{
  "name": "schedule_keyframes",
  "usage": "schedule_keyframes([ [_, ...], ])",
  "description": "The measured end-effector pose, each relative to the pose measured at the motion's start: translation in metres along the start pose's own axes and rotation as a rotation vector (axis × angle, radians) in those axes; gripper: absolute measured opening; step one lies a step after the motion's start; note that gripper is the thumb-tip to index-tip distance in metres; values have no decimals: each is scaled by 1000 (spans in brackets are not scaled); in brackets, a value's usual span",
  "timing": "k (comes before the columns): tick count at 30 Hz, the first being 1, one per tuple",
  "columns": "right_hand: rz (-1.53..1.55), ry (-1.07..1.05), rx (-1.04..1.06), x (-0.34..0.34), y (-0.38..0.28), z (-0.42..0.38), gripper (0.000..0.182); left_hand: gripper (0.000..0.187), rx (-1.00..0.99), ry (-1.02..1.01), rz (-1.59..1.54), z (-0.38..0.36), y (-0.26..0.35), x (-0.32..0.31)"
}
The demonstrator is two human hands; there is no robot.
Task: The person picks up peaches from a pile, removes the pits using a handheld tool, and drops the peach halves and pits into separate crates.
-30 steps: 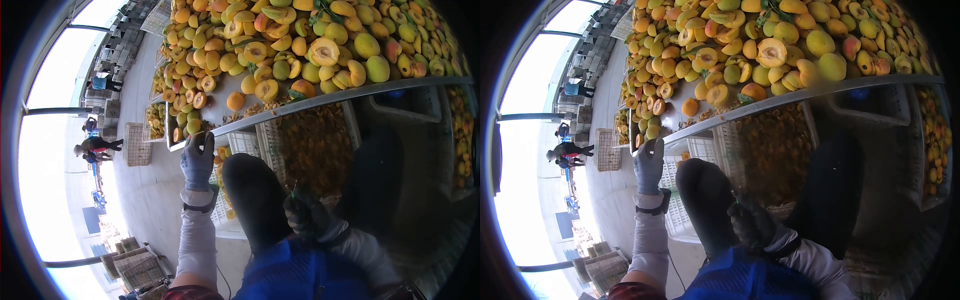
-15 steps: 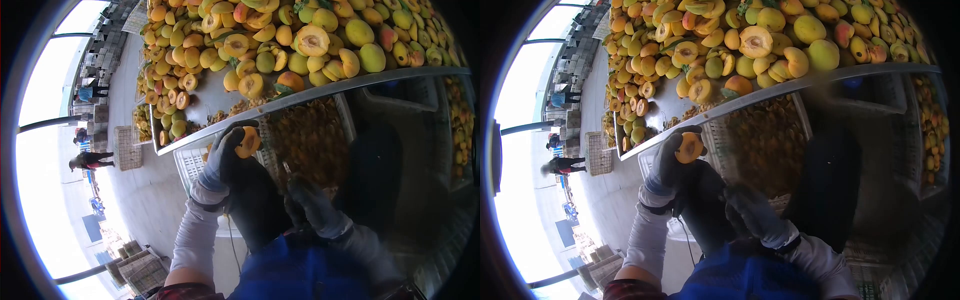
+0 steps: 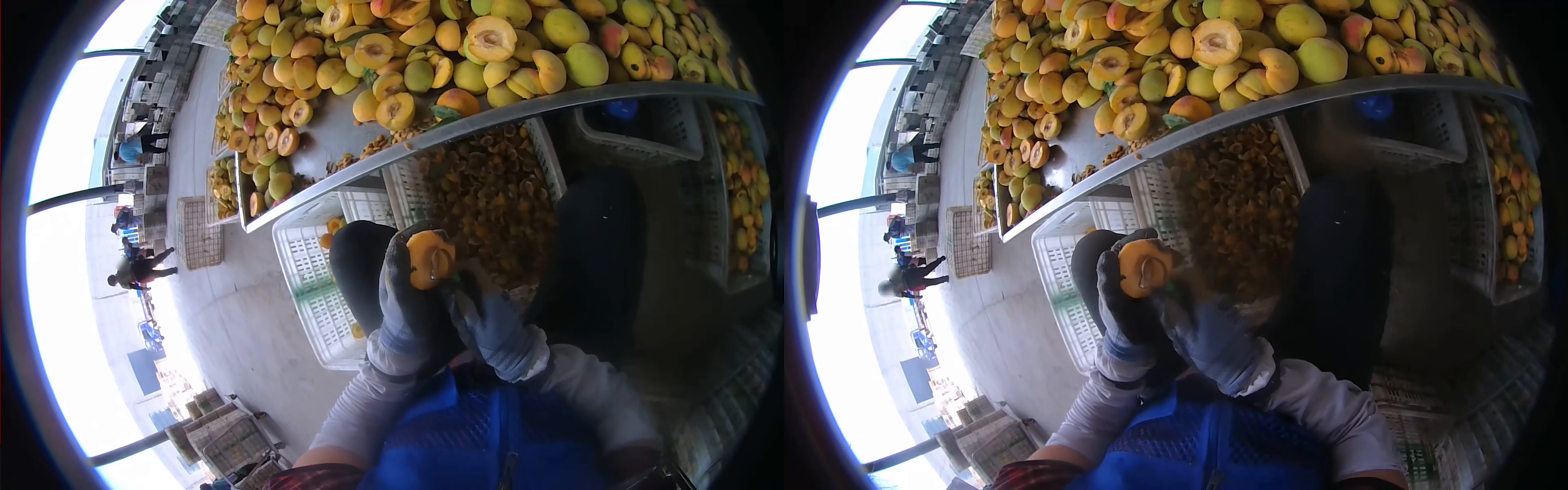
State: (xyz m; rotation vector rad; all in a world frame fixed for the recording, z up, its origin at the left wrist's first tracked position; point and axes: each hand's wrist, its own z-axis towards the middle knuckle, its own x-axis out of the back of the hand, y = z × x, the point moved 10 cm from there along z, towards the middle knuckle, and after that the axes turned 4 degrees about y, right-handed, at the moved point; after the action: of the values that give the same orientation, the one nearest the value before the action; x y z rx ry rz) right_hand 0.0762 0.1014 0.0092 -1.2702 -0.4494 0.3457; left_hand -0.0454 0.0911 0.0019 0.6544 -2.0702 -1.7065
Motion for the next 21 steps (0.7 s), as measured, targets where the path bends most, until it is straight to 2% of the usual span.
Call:
schedule_keyframes([
  [2,-34,37,56,1,-4,-5,26,38,33,-22,-149,-5,-3,-2],
  [4,-100,64,133,1,-8,-9,26,44,-324,-85,331,-9,0,1],
  [6,-16,100,91,4,-12,-10,26,53,-440,-113,513,-15,11,-13],
  [7,28,117,69,5,-12,-10,25,60,-377,-108,453,-18,13,-16],
  [9,340,90,-198,2,12,-13,24,61,-353,-169,371,-21,13,-22],
  [10,421,43,-334,-1,21,-15,23,54,-395,-231,346,-22,7,-22],
  [12,498,-61,-622,-1,30,-20,20,51,-311,-329,232,-21,0,-25],
  [14,297,-19,-454,11,28,-12,17,54,-91,-364,153,-17,-2,-28],
  [15,96,90,-134,16,20,-6,16,57,2,-365,163,-15,1,-30],
  [16,-105,195,187,18,3,-14,16,56,-93,-370,299,-9,10,-25],
  [17,-37,124,100,14,8,-10,17,56,-186,-374,438,-4,17,-18],
  [20,126,-34,-162,9,12,-3,21,45,-55,-221,170,1,13,-1],
  [21,155,-51,-248,7,16,-3,23,47,-233,-238,392,-2,20,-1],
])
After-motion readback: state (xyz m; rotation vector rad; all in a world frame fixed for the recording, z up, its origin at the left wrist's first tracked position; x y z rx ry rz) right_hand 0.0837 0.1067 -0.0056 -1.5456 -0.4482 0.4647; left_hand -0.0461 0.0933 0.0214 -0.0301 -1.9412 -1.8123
